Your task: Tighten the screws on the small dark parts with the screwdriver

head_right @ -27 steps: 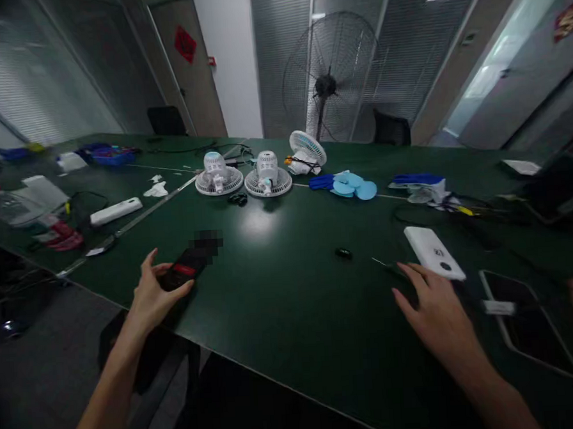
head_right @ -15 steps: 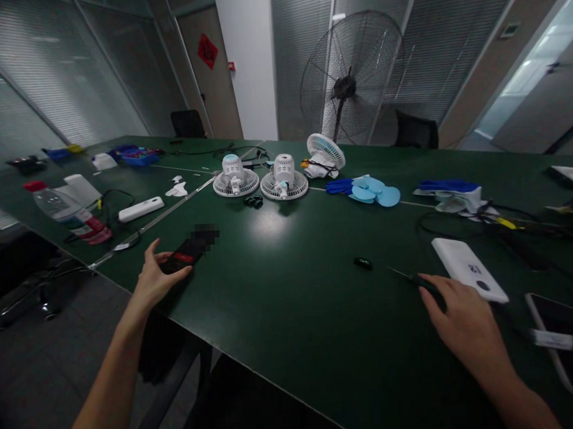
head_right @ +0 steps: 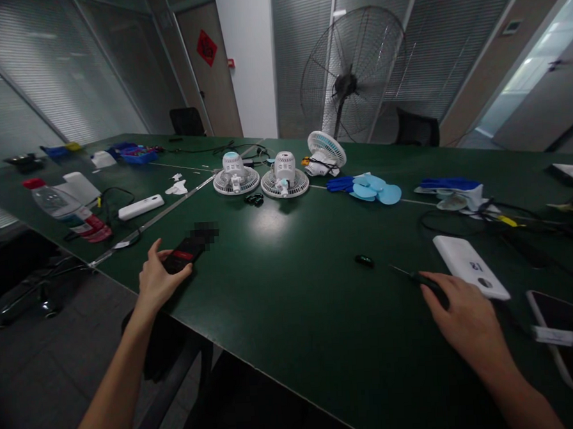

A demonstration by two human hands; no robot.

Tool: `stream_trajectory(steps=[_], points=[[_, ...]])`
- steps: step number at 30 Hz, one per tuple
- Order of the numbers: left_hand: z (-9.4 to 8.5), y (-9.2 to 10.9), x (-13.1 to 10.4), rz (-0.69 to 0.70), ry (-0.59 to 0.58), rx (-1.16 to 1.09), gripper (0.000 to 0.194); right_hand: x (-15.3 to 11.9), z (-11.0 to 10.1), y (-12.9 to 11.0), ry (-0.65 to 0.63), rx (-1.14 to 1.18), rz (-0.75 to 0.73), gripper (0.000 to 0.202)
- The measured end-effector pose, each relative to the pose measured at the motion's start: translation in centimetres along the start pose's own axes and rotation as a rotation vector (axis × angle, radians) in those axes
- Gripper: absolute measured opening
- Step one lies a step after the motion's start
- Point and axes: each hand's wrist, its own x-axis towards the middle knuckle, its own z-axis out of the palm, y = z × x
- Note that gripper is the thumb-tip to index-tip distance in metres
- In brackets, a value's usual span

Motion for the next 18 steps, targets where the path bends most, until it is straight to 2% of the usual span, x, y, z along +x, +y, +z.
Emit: stream_trajectory(steps=[18], points=[[-0.13, 0.53, -0.31, -0.002, 0.015, 0.025, 0.106, -0.09, -0.02, -0.43, 0.031, -0.001, 0.006, 0.057]])
